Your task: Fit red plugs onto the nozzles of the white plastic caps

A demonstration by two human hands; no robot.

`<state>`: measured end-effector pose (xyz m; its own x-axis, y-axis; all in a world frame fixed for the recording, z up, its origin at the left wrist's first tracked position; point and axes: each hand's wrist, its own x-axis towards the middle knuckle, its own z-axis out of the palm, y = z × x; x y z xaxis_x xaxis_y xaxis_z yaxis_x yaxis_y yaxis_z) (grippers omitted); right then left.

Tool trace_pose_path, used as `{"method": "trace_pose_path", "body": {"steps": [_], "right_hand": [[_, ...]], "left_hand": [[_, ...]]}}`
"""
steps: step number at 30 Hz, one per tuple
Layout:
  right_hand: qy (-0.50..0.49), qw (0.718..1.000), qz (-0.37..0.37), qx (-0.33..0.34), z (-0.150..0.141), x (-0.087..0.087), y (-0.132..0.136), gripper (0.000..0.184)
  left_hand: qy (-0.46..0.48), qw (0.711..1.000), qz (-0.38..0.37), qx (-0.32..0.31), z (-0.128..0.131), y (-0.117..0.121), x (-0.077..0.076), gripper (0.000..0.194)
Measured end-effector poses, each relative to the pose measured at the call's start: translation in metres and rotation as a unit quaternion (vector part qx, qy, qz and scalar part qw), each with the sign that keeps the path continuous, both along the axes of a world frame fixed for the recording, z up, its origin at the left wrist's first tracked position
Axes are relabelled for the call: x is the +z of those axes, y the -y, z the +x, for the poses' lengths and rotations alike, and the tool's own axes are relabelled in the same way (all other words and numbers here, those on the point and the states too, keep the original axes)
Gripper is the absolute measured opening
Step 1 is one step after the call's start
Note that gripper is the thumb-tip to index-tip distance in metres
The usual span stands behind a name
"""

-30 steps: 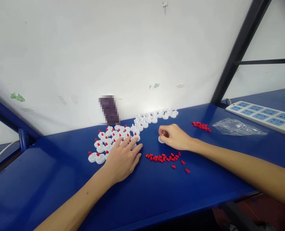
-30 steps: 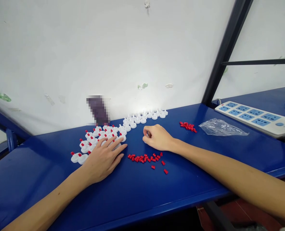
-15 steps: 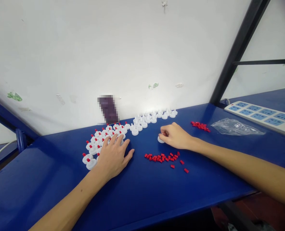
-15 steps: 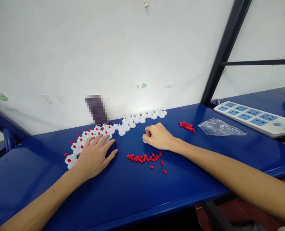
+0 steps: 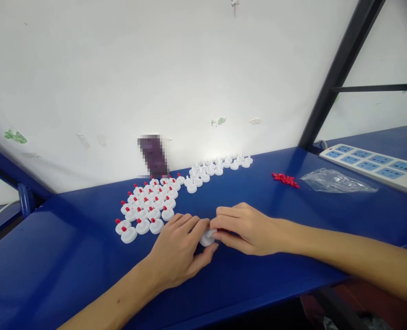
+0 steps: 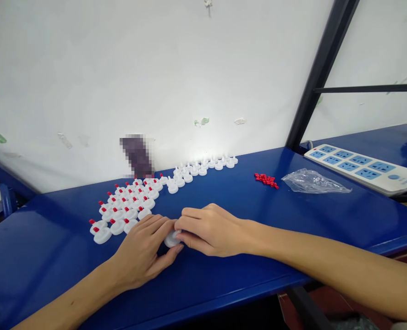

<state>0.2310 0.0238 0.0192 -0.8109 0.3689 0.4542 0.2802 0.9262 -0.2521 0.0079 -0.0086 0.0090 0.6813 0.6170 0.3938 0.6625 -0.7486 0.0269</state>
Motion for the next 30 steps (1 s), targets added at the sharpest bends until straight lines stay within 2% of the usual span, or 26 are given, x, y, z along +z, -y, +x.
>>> {"method": "trace_pose_path", "body": {"steps": [3, 6, 10, 19, 30], "right_hand": [[0.013, 0.999, -0.01, -0.051, 0.002, -0.001, -0.005, 0.029], [0.035, 0.994, -0.047, -0.093, 0.005, -0.003, -0.017, 0.032], [0.09, 0.987, -0.084, -0.105, 0.004, -0.008, -0.026, 0.031], [0.143, 0.983, -0.063, -0.097, -0.003, -0.007, -0.019, 0.031], [0.072, 0.986, -0.115, -0.093, -0.004, -0.015, -0.024, 0.014]], "left_hand": [[0.005, 0.999, -0.023, 0.028, -0.002, -0.004, -0.002, 0.022], [0.033, 0.994, -0.047, 0.095, -0.007, -0.009, -0.002, 0.025], [0.096, 0.977, -0.086, 0.167, -0.012, -0.011, 0.001, 0.027], [0.058, 0.979, -0.118, 0.155, -0.008, -0.009, -0.002, 0.03], [0.055, 0.983, -0.123, 0.129, -0.006, -0.009, -0.005, 0.026]]}}
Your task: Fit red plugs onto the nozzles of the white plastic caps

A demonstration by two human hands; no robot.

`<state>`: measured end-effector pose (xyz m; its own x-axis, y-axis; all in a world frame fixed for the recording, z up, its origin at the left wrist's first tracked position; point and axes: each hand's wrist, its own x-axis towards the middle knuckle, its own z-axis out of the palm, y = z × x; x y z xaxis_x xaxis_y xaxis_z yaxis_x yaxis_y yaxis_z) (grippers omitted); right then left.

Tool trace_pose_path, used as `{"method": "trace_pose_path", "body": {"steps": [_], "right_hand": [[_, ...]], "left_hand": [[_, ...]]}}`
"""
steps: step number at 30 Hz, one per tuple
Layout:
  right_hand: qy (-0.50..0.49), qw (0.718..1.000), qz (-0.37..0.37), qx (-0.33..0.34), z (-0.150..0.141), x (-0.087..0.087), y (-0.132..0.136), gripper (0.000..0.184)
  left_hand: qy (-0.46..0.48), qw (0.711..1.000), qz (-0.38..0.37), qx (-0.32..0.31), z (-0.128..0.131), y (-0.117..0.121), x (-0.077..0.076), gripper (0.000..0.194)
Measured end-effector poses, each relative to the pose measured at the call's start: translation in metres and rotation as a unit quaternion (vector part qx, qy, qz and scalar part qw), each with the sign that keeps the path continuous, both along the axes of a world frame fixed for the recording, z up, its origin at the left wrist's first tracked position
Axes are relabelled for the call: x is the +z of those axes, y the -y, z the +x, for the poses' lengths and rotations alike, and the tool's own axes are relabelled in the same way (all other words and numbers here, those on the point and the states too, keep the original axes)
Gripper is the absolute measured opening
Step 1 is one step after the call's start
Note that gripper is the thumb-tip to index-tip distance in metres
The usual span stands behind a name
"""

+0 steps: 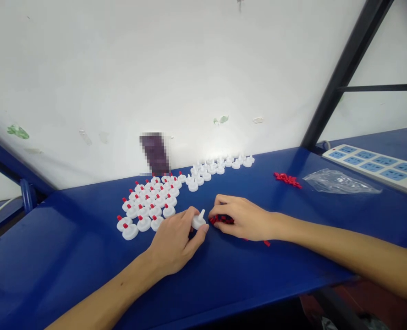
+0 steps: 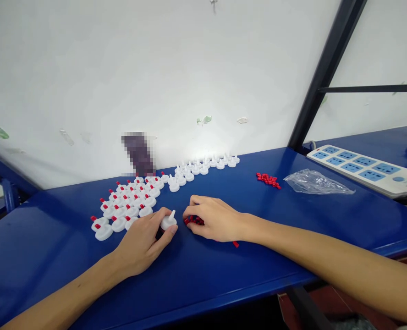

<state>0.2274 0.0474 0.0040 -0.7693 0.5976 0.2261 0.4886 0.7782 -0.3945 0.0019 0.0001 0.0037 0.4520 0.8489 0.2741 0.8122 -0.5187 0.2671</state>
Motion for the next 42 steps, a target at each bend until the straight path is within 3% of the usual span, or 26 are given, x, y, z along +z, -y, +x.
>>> {"method": "trace_pose_path", "body": {"steps": [6, 20, 31, 38, 42], "right_hand": [[-0.015, 1.0, -0.018, -0.002, -0.0011, 0.0011, 0.0026, 0.019], [-0.027, 0.999, -0.014, 0.026, -0.0032, 0.003, 0.0018, 0.017], [-0.02, 0.999, 0.005, 0.034, -0.0019, 0.0006, 0.0028, 0.011], [-0.041, 0.998, 0.027, 0.042, -0.0018, 0.0009, 0.0038, 0.007], [-0.132, 0.991, 0.024, -0.007, -0.0038, 0.003, 0.0051, 0.006]], "left_hand": [[-0.005, 0.999, 0.01, -0.041, 0.0029, 0.0002, -0.0003, 0.024], [0.018, 0.998, -0.051, -0.036, 0.0052, 0.0031, 0.0078, 0.026], [0.115, 0.991, -0.062, -0.006, 0.0043, 0.0047, 0.0056, 0.023], [0.123, 0.989, -0.028, -0.072, 0.0006, 0.0, 0.0008, 0.017], [0.095, 0.989, -0.011, -0.113, -0.0008, 0.0006, 0.0034, 0.021]]}}
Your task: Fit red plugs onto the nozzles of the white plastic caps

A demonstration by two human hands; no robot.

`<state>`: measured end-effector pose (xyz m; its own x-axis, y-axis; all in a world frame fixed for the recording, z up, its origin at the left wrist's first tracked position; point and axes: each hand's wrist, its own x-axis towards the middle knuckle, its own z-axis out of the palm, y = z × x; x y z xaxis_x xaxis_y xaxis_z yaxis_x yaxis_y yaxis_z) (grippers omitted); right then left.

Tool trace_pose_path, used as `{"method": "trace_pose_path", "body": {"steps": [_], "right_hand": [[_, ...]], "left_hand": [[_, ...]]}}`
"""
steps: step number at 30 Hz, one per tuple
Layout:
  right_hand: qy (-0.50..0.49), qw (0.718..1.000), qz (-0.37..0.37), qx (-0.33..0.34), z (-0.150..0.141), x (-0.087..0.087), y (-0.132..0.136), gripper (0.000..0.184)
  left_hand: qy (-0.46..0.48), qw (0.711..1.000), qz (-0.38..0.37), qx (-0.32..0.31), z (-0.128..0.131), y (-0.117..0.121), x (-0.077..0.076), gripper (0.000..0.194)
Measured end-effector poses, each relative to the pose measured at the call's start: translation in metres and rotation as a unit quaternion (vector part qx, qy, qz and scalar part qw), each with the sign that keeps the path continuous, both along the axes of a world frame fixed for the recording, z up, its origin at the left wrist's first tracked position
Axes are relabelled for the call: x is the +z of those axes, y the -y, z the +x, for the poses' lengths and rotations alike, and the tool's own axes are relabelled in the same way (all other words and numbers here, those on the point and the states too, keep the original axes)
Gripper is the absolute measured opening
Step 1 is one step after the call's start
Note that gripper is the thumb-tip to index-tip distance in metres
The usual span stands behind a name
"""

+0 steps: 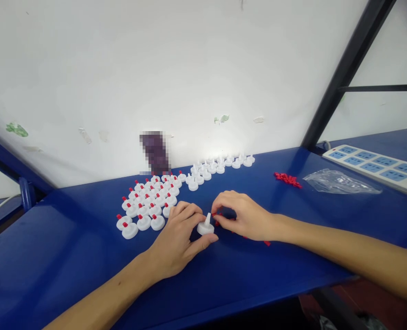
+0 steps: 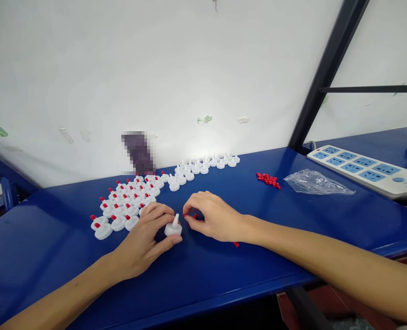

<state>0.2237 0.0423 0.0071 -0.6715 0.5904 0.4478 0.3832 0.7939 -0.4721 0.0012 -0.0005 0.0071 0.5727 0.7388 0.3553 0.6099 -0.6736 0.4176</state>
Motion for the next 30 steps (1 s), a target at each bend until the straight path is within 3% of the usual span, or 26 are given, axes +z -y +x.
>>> {"method": "trace_pose_path", "body": {"steps": [7, 10, 16, 19, 23, 30], "right_hand": [[-0.142, 0.989, -0.047, 0.01, -0.001, 0.006, 0.01, 0.012], [-0.154, 0.985, -0.076, 0.028, 0.0, 0.009, 0.015, 0.014], [-0.136, 0.968, -0.209, 0.019, 0.001, 0.008, 0.016, 0.016], [-0.142, 0.968, -0.207, 0.023, 0.001, 0.007, 0.017, 0.016], [-0.151, 0.969, -0.195, 0.018, 0.001, 0.009, 0.021, 0.019], [-0.138, 0.984, -0.104, 0.044, 0.002, 0.012, 0.021, 0.015]], "left_hand": [[-0.045, 0.998, -0.028, -0.017, 0.001, 0.002, 0.004, 0.032], [-0.051, 0.998, -0.045, -0.017, 0.001, 0.001, 0.002, 0.033], [-0.011, 0.992, -0.129, -0.011, -0.001, 0.002, -0.001, 0.025], [-0.004, 0.989, -0.146, -0.023, -0.001, 0.002, -0.001, 0.019], [-0.025, 0.993, -0.116, -0.029, 0.001, 0.002, -0.001, 0.019], [-0.008, 0.995, -0.087, -0.045, 0.0, 0.004, -0.003, 0.02]]}}
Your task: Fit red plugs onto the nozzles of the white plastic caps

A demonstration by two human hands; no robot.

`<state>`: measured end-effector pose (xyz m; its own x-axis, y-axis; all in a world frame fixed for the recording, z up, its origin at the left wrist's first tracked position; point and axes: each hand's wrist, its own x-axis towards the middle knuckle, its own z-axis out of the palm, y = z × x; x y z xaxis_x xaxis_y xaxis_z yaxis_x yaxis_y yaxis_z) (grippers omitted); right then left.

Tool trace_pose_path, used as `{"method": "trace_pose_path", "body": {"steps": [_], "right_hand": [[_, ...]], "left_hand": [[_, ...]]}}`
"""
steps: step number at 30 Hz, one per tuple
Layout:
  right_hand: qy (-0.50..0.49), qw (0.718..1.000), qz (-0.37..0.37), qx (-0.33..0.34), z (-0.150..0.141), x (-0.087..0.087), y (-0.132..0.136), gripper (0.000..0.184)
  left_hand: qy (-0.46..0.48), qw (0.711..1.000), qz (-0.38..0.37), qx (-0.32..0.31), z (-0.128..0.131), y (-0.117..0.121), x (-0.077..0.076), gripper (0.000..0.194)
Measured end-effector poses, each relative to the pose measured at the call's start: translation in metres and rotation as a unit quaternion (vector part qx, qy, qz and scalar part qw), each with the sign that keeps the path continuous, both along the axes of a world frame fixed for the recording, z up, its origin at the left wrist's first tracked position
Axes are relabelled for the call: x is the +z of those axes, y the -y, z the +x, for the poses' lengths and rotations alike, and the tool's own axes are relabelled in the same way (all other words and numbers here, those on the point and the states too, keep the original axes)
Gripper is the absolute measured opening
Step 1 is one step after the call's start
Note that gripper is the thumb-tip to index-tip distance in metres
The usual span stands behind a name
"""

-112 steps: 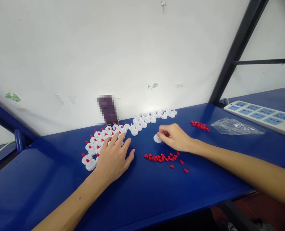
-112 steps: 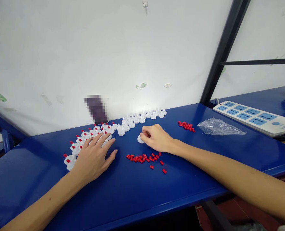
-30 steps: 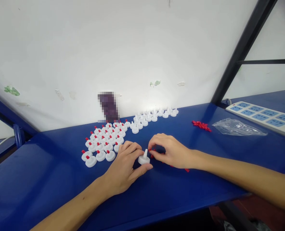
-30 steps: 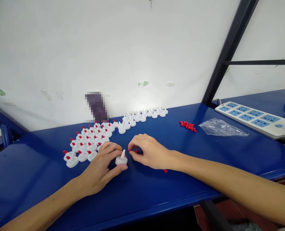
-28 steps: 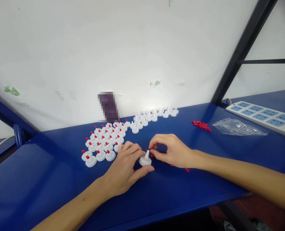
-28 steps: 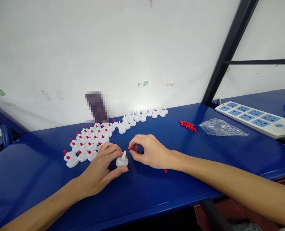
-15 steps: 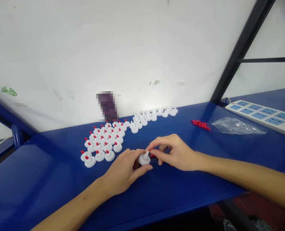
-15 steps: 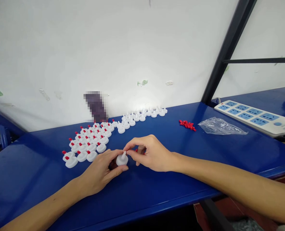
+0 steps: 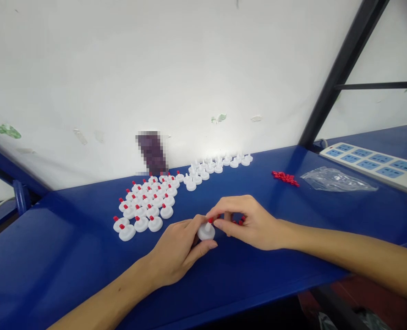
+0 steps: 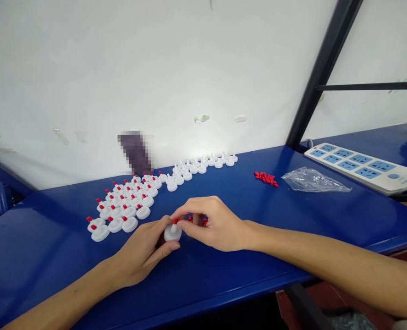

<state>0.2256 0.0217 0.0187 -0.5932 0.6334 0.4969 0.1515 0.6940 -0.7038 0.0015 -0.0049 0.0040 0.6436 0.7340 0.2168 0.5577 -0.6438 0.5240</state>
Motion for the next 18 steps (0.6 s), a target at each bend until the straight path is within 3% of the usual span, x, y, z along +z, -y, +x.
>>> {"method": "trace_pose_path", "body": {"steps": [3, 7, 10, 18], "right_hand": [[0.009, 0.999, 0.039, 0.022, 0.0, -0.001, 0.0, 0.033], [0.029, 0.998, 0.053, 0.005, -0.004, -0.005, 0.001, 0.051], [0.042, 0.998, 0.054, -0.013, -0.006, -0.008, 0.0, 0.047], [0.119, 0.991, 0.065, -0.003, -0.001, -0.007, -0.006, 0.03]], "left_hand": [[0.026, 1.0, -0.014, 0.002, 0.003, 0.001, 0.001, 0.022], [0.078, 0.993, -0.088, 0.024, 0.011, 0.005, 0.003, 0.028], [0.093, 0.99, -0.109, 0.017, 0.017, 0.008, 0.004, 0.028], [0.043, 0.997, -0.061, 0.017, 0.017, 0.011, 0.004, 0.023]]}}
